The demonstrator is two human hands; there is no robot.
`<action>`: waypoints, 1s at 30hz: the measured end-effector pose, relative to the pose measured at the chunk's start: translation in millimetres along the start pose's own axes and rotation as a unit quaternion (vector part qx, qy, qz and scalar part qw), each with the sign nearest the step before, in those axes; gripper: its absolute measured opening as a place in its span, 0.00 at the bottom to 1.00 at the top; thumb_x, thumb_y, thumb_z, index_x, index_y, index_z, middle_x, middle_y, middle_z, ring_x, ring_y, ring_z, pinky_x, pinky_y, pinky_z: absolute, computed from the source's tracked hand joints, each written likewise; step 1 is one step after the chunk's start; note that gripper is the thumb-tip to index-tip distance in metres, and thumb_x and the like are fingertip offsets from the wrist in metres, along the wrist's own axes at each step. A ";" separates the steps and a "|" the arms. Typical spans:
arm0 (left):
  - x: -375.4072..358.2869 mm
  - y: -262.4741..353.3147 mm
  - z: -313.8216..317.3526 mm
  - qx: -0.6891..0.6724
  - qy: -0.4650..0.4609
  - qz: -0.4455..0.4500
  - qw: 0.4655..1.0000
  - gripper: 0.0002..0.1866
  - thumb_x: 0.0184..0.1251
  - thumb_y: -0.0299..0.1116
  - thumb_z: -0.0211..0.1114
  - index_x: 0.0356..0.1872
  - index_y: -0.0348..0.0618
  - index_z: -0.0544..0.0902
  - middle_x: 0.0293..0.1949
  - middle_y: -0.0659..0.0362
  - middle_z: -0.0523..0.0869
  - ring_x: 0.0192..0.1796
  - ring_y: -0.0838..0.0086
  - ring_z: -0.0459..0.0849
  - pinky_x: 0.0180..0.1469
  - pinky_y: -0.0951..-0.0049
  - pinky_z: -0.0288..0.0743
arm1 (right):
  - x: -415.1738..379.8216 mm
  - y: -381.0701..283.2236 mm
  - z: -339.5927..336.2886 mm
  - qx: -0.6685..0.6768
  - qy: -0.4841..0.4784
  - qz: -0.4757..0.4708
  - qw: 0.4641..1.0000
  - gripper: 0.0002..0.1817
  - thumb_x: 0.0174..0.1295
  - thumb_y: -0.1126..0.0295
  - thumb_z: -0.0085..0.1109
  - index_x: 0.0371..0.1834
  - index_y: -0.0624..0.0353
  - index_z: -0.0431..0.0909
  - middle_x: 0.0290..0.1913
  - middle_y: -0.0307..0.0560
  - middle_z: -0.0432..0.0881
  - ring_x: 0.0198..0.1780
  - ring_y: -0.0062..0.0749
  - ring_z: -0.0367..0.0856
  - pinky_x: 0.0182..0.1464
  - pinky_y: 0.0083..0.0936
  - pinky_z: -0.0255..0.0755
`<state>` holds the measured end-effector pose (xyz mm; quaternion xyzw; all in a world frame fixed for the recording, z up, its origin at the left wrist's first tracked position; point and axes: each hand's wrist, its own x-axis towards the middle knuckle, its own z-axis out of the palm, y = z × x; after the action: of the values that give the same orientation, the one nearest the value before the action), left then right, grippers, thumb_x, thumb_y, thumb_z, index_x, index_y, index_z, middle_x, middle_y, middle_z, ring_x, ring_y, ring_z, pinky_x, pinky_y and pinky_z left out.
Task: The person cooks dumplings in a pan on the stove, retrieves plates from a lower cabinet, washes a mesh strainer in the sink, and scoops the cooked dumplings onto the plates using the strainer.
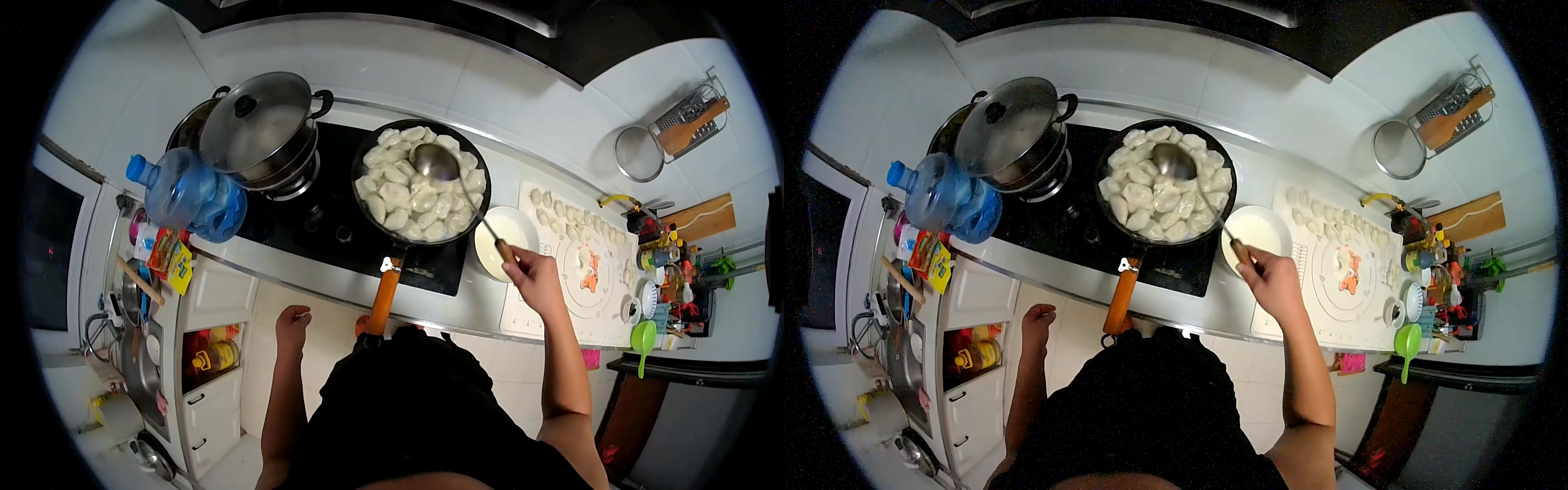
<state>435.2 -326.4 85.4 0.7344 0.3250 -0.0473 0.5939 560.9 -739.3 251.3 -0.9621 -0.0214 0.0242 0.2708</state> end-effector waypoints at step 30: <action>9.3 1.5 17.9 0.014 0.007 0.038 0.999 0.08 0.52 0.25 0.62 0.35 0.38 0.82 0.29 0.60 0.81 0.32 0.78 0.76 0.37 0.78 0.70 | 24.5 32.4 -15.1 -0.123 0.046 -0.072 0.989 0.20 0.50 0.63 0.64 0.47 0.54 0.79 0.27 0.53 0.81 0.27 0.48 0.79 0.30 0.34 0.72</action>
<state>449.0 -338.7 77.3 0.7547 0.3003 -0.0240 0.5828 587.1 -773.4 246.4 -0.9841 -0.0813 -0.0425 0.1520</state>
